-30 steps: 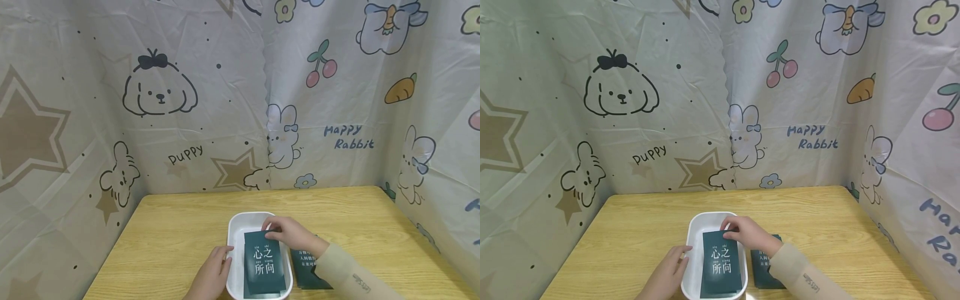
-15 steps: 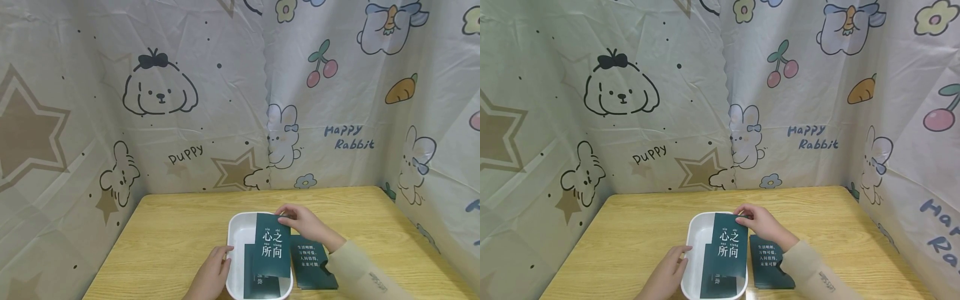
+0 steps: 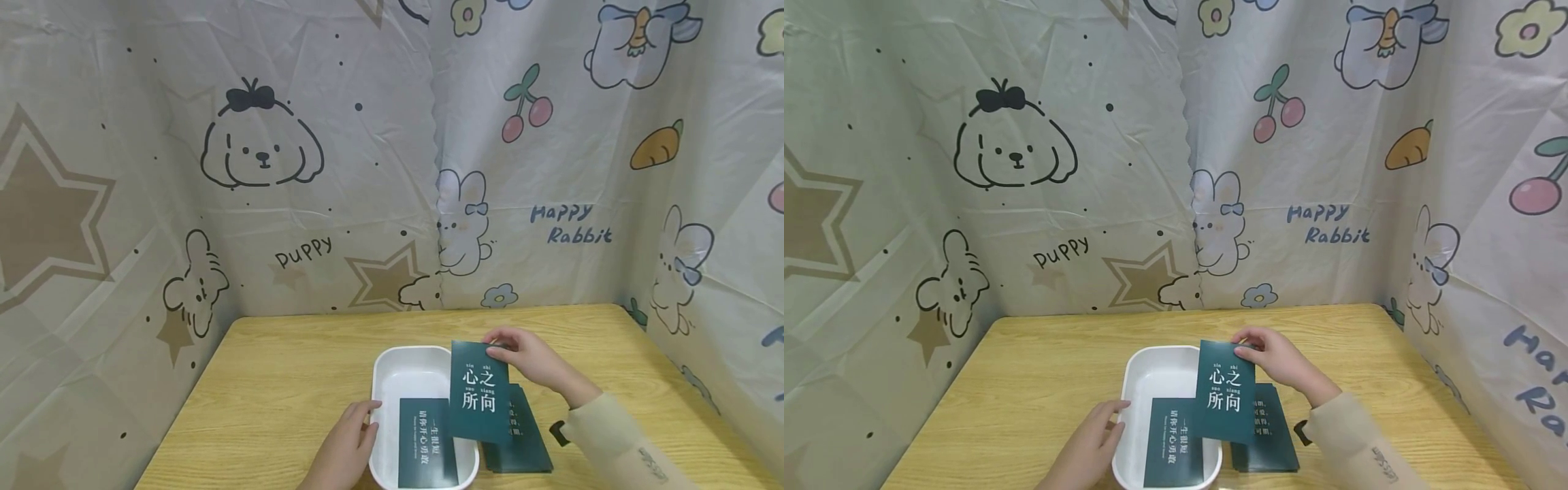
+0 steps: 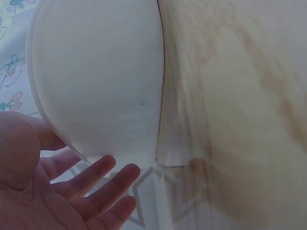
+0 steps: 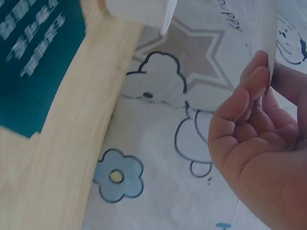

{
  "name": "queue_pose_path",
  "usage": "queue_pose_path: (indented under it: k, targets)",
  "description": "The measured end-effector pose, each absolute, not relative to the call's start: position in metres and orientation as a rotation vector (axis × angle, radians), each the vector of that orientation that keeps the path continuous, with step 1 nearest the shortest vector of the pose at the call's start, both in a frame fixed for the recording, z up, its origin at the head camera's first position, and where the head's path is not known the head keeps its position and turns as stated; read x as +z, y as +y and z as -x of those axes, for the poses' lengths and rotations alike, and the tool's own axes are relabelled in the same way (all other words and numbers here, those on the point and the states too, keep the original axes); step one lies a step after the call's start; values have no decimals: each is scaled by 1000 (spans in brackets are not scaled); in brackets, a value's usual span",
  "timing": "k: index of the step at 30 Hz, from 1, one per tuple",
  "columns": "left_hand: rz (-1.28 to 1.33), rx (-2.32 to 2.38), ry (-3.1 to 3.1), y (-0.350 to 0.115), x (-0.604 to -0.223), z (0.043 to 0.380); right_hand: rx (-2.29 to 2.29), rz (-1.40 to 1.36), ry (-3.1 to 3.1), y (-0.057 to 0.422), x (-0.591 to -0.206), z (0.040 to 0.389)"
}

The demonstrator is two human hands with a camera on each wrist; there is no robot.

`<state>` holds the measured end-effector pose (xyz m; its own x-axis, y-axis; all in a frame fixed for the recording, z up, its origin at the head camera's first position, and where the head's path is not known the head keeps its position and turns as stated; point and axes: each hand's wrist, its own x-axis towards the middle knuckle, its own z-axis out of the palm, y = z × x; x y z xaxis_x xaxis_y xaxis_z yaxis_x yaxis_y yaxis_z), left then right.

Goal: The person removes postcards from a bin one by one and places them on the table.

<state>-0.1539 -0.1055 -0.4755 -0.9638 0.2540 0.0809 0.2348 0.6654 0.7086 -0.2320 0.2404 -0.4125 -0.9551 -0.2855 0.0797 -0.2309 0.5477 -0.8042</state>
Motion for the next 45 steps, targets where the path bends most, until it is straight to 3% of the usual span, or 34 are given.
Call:
queue_pose_path:
  k: [27, 45]
  targets:
    - [-339, 1236, 2897, -104, -474, 156, -1315, 388, 2665, 289, -446, 236]
    - [-367, 1265, 2912, -104, -477, 156, -1196, 452, 2668, 286, -472, 245]
